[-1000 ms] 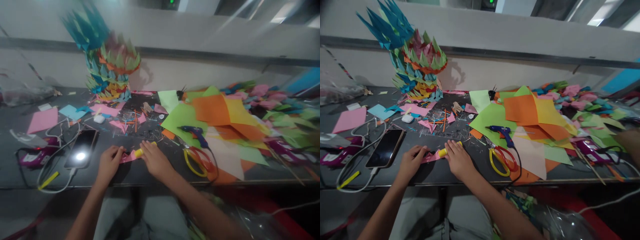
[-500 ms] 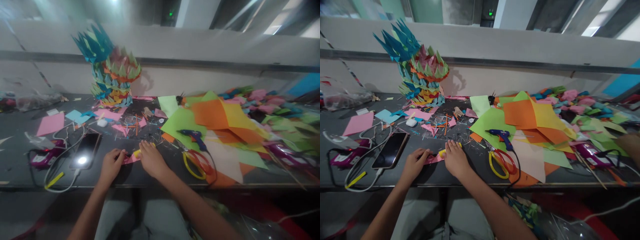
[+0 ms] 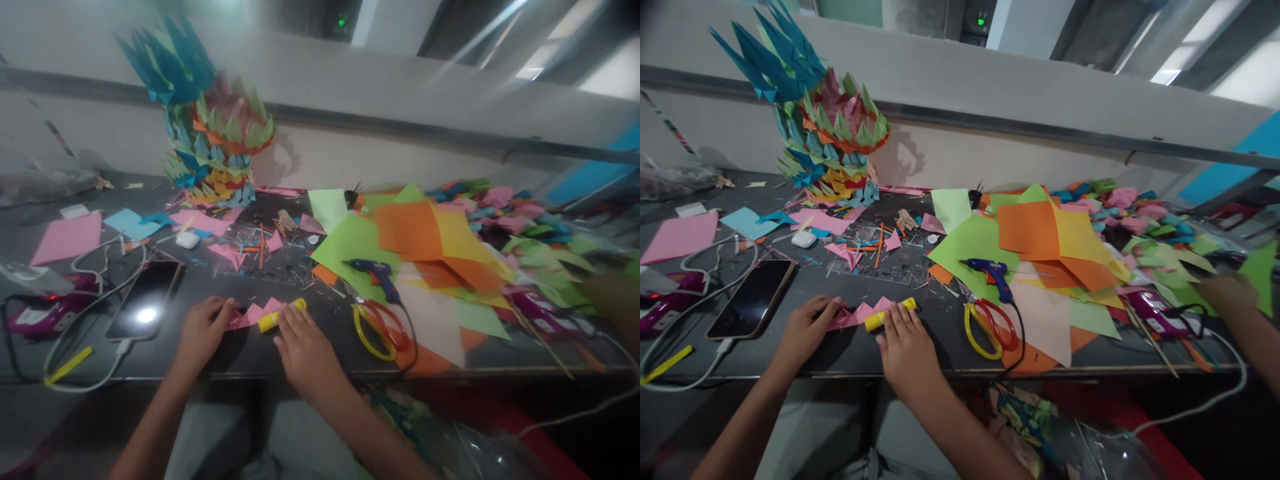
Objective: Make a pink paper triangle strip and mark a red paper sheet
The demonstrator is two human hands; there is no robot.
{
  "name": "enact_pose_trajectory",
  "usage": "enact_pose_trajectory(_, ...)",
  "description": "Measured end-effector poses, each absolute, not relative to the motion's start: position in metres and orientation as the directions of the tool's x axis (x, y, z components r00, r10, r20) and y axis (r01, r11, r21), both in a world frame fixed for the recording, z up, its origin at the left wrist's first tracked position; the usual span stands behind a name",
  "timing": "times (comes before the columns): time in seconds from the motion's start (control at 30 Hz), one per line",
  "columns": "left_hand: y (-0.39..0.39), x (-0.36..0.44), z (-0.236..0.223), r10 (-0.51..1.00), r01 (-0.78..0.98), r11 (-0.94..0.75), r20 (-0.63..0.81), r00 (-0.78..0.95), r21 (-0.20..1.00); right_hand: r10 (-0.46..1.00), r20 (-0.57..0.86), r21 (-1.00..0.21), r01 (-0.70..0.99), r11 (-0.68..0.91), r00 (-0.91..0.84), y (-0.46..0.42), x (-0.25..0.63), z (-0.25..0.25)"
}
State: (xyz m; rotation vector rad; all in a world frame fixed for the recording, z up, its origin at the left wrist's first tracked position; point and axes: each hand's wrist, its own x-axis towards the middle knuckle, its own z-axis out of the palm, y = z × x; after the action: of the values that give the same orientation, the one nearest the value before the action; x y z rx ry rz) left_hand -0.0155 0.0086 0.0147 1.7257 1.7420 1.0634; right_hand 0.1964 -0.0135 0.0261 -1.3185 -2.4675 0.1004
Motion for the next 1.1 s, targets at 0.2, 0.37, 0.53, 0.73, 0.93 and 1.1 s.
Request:
enact_pose_trajectory(0.2,0.009,-0.016,0.012,0.973,0.625,-0.094,0.203,-0.106,0.775,0.834,0.197,-0.229,0.803,0.551,-0.516,0.006,0.184,0.028)
enact_pose_trajectory(0.37,0.008,-0.014,0.016,0.973,0.620,-0.091,0.201,-0.111,0.780,0.840,0.169,-0.228,0.809,0.542,-0.516,0.033,0.168,0.029)
enact_pose_trajectory(0.53,0.008,-0.014,0.018,0.969,0.604,-0.105,0.219,-0.119,0.790,0.806,0.271,-0.132,0.809,0.572,-0.526,0.002,0.184,0.021)
enact_pose_trajectory(0.73,0.008,-0.015,0.018,0.967,0.598,-0.111,0.225,-0.119,0.794,0.795,0.287,-0.088,0.812,0.577,-0.534,-0.004,0.185,0.021)
enact_pose_trajectory(0.93,0.007,-0.014,0.020,0.964,0.604,-0.111,0.232,-0.126,0.789,0.843,0.236,-0.120,0.846,0.519,-0.484,0.035,0.157,0.024)
enact_pose_trajectory(1.1,0.008,-0.015,0.019,0.966,0.607,-0.119,0.234,-0.113,0.786,0.801,0.323,-0.100,0.823,0.559,-0.504,0.002,0.178,0.017)
